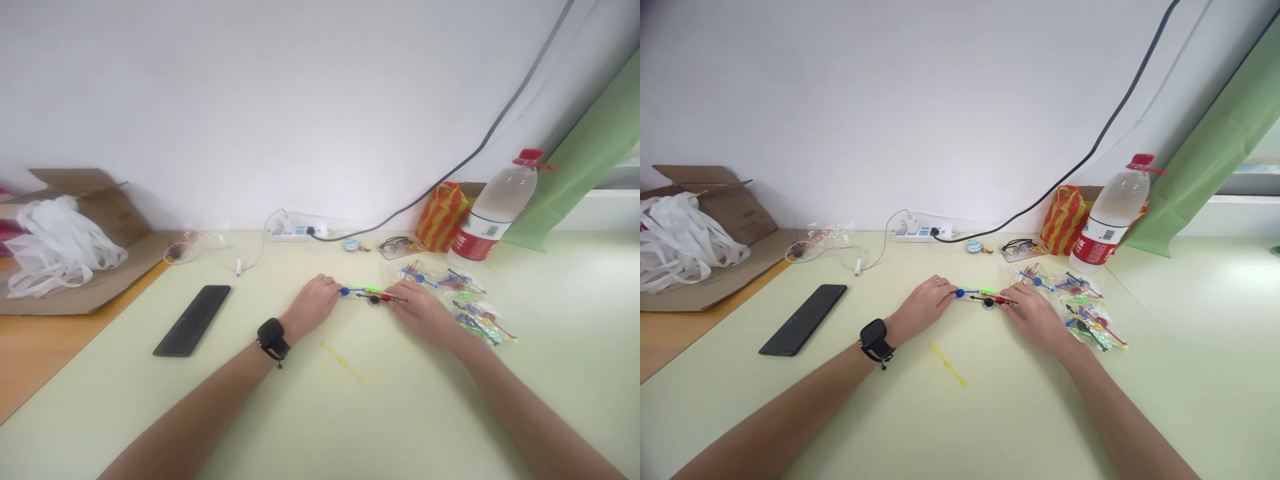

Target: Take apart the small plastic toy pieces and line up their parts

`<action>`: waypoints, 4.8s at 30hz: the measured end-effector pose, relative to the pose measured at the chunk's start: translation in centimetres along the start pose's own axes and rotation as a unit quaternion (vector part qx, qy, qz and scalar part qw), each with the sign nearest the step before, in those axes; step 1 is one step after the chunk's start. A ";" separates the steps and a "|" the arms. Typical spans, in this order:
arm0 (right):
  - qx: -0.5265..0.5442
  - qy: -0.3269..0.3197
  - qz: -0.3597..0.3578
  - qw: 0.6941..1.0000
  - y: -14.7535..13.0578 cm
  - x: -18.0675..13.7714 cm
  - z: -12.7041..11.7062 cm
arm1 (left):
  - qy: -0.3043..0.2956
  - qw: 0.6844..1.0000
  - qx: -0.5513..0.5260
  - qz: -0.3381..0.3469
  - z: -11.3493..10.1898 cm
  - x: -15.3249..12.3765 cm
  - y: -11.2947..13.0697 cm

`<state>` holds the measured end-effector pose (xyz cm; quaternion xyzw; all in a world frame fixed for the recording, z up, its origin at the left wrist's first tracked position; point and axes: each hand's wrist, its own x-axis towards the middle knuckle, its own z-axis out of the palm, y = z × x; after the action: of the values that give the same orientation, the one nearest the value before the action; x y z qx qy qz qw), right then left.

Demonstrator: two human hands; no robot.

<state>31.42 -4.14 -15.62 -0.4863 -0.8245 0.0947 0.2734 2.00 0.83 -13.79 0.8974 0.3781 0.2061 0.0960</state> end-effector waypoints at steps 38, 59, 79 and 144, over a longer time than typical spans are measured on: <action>0.013 0.084 0.101 0.991 1.2 0.1 -1.1 | -0.123 0.987 -0.067 -0.084 -5.8 -0.7 -5.2; 0.274 -0.090 0.000 0.958 -9.7 -0.8 5.2 | 0.111 0.866 -0.424 -0.242 1.2 -3.6 3.2; 0.373 -0.076 0.099 0.919 -9.3 -1.3 2.5 | 0.109 0.823 -0.497 -0.254 0.7 -4.2 4.6; 0.487 0.018 0.155 0.859 -8.3 -1.0 2.7 | 0.041 0.899 -0.425 -0.097 0.7 -5.2 5.5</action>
<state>24.08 -8.95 -14.76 -0.4137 -0.5821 0.5168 0.4722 2.53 -6.79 -14.18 0.7210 0.3435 0.3736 0.4718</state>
